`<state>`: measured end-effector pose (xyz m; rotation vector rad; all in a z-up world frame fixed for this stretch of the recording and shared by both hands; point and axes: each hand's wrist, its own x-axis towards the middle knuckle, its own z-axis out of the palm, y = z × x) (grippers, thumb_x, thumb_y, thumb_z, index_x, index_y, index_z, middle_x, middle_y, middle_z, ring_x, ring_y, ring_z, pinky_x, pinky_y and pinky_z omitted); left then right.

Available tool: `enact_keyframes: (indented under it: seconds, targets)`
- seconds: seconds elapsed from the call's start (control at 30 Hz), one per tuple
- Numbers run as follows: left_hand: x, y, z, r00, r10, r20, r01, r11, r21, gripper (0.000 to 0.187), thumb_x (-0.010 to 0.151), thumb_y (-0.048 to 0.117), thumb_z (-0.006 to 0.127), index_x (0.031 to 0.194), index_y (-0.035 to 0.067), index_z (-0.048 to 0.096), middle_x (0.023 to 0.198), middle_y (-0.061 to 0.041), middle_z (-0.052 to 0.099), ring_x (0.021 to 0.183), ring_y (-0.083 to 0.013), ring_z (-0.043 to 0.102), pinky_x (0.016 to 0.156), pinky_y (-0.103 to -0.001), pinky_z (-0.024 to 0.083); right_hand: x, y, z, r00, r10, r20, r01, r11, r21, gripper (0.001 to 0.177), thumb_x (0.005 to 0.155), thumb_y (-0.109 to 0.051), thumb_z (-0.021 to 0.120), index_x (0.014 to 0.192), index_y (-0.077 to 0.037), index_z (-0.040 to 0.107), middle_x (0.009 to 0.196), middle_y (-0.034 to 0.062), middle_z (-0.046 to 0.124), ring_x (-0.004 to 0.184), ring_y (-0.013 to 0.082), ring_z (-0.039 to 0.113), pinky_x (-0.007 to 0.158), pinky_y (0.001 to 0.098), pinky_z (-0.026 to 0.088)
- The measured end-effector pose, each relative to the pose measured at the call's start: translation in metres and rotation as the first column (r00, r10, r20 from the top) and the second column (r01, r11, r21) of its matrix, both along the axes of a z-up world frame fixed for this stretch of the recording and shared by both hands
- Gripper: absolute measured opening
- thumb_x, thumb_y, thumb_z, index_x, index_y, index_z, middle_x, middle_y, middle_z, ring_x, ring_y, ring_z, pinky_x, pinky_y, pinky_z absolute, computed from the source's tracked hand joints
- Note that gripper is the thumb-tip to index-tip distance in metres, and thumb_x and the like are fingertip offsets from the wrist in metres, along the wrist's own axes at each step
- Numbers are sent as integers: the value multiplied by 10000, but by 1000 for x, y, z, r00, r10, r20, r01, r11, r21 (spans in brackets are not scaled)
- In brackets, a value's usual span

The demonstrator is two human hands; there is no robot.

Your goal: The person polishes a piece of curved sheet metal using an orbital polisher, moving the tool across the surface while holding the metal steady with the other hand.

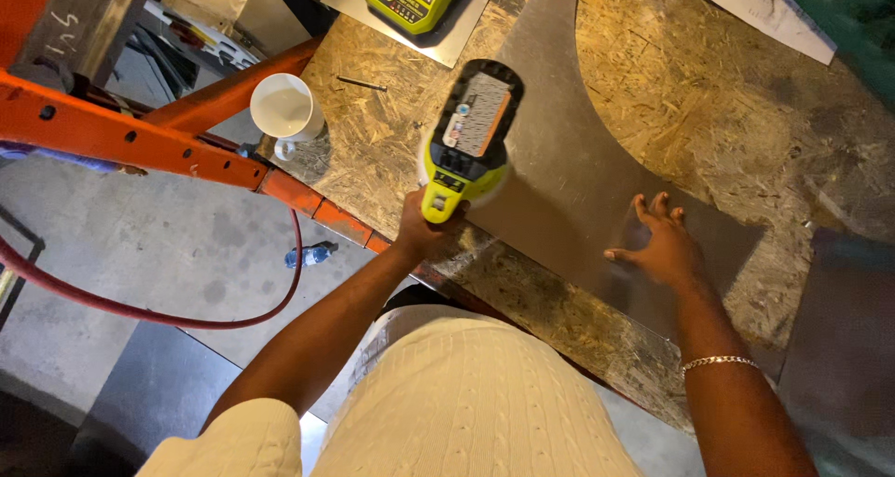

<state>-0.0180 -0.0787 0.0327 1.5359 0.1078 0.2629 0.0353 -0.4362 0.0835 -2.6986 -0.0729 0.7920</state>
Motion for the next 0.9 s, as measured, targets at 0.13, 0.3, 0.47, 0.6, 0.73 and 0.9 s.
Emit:
enact_keyframes:
  seconds: [0.13,0.3,0.47,0.6,0.73,0.9]
  targets:
    - [-10,12,-48,998,41,-50,-44,998,-54,125,733,57,805,728,15,688,616,-98,694,572,-90,602,534,-224,488,6,-11,-29,999,15,-29,-17,997,-71,1105,718,-478,845,1631,-175,300,1696,179,226,1508,479,258,1138,650,375]
    - [-1,-7,-16,999,37,-26,-37,999,-2,146,735,67,807,682,14,681,569,-96,668,508,-108,601,490,-227,460,6,-23,-49,999,52,-10,-53,994,-93,1139,672,-579,828,1619,-201,321,1697,184,217,1497,520,245,1125,678,386]
    - [19,-13,-2,1000,-15,-19,15,1000,11,159,779,93,803,746,-1,679,620,-113,690,571,-109,612,541,-243,490,9,-30,-64,998,58,19,-56,993,-103,1155,670,-627,812,1625,-215,311,1682,196,240,1478,536,266,1128,660,402]
    - [40,-18,-2,1000,-24,20,23,999,40,196,764,111,823,769,-13,672,642,-147,691,604,-126,617,554,-266,493,8,-32,-74,1000,-7,-30,5,996,-91,1147,708,-499,849,1649,-263,238,1718,128,153,1521,489,170,1190,625,308]
    - [64,-17,-22,998,-38,42,35,997,70,198,777,99,830,771,-26,676,643,-159,690,611,-130,624,547,-277,494,10,-38,-88,1000,-16,-20,15,998,-66,1125,707,-454,855,1638,-258,256,1716,156,145,1516,525,149,1205,657,256]
    - [85,-23,-9,999,-54,6,53,997,50,181,786,112,810,790,-1,669,674,-134,703,644,-122,599,561,-273,474,9,-33,-84,999,-33,-1,33,998,-56,1150,705,-449,871,1648,-243,246,1707,161,171,1518,507,148,1233,609,205]
